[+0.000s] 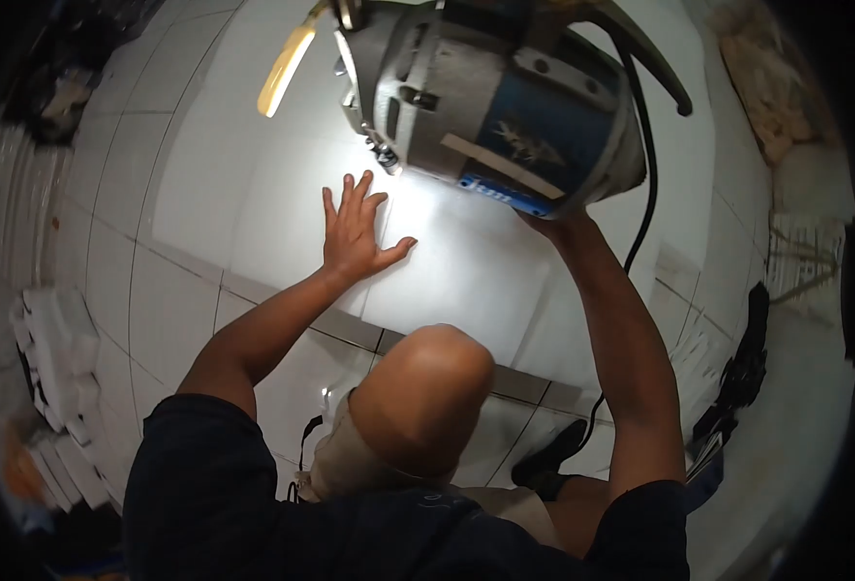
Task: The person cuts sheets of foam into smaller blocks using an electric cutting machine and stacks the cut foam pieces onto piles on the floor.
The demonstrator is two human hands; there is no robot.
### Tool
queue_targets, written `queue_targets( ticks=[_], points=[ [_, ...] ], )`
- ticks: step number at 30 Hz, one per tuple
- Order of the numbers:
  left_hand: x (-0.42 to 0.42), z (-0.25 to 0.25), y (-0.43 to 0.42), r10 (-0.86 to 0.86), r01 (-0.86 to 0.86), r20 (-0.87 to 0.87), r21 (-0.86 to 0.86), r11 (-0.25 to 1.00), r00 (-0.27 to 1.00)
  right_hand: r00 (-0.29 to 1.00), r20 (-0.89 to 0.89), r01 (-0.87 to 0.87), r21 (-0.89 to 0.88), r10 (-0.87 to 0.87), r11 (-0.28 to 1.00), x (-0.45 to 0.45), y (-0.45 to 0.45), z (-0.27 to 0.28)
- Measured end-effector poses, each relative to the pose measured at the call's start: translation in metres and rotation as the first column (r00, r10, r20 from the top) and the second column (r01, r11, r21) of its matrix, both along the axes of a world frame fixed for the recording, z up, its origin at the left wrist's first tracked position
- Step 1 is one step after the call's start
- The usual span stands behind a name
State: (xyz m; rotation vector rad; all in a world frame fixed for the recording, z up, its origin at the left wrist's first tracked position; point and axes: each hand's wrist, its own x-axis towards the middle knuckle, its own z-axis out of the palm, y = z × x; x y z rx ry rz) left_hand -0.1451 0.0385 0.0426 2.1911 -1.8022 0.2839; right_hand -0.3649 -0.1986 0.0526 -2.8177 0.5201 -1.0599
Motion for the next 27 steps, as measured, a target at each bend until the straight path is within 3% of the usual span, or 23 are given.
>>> queue_targets(
  ticks=[2, 3, 4, 7, 17, 20, 21, 23, 25, 26, 27],
  points=[
    [-0.002, 0.001, 0.000, 0.017, -0.017, -0.025, -0.003, 1.000, 1.000, 0.899, -0.435, 0.229, 0.384, -0.043, 0.895, -0.001, 0.005, 0.007],
    [-0.003, 0.002, -0.001, 0.025, -0.025, -0.026, 0.007, 1.000, 0.999, 0.981, -0.170, 0.046, 0.679, 0.097, 0.733, 0.000, 0.002, -0.002],
    [-0.003, 0.002, -0.001, -0.004, 0.005, -0.031, 0.011, 1.000, 1.000, 0.982, -0.175, 0.071, 0.682, 0.068, 0.728, -0.006, 0.002, -0.005],
    [-0.002, -0.002, -0.001, 0.034, -0.034, -0.020, 0.012, 0.999, 0.999, 0.834, -0.526, 0.376, 0.324, -0.165, 0.868, 0.002, 0.035, 0.064],
    [-0.012, -0.002, -0.001, 0.058, -0.058, 0.009, 0.013, 0.998, 0.998, 0.913, -0.337, 0.316, 0.232, -0.228, 0.920, -0.002, 0.040, 0.076],
    [-0.002, -0.016, 0.001, 0.061, -0.061, 0.015, 0.006, 0.998, 0.998, 0.937, -0.283, 0.270, 0.218, -0.204, 0.938, 0.009, 0.037, 0.049],
    [-0.002, -0.016, 0.001, 0.065, -0.065, 0.013, 0.014, 0.998, 0.998, 0.964, -0.197, 0.188, 0.025, -0.179, 0.982, -0.007, 0.048, 0.057],
    [0.001, -0.019, 0.003, 0.062, -0.062, 0.014, 0.010, 0.998, 0.998, 0.943, -0.329, 0.121, 0.186, -0.054, 0.975, -0.043, 0.070, 0.081],
    [0.001, -0.019, 0.003, 0.052, -0.053, 0.018, 0.035, 0.998, 0.998, 0.995, -0.073, 0.091, 0.332, -0.070, 0.939, -0.101, 0.089, 0.085],
    [0.001, -0.017, 0.004, 0.075, -0.076, 0.021, 0.039, 0.996, 0.997, 0.986, 0.081, 0.120, 0.250, -0.144, 0.961, -0.127, 0.088, 0.062],
    [0.002, -0.016, 0.004, 0.080, -0.081, 0.011, 0.082, 0.993, 0.997, 0.928, -0.223, 0.371, 0.505, -0.297, 0.779, -0.153, 0.095, 0.065]
  ],
)
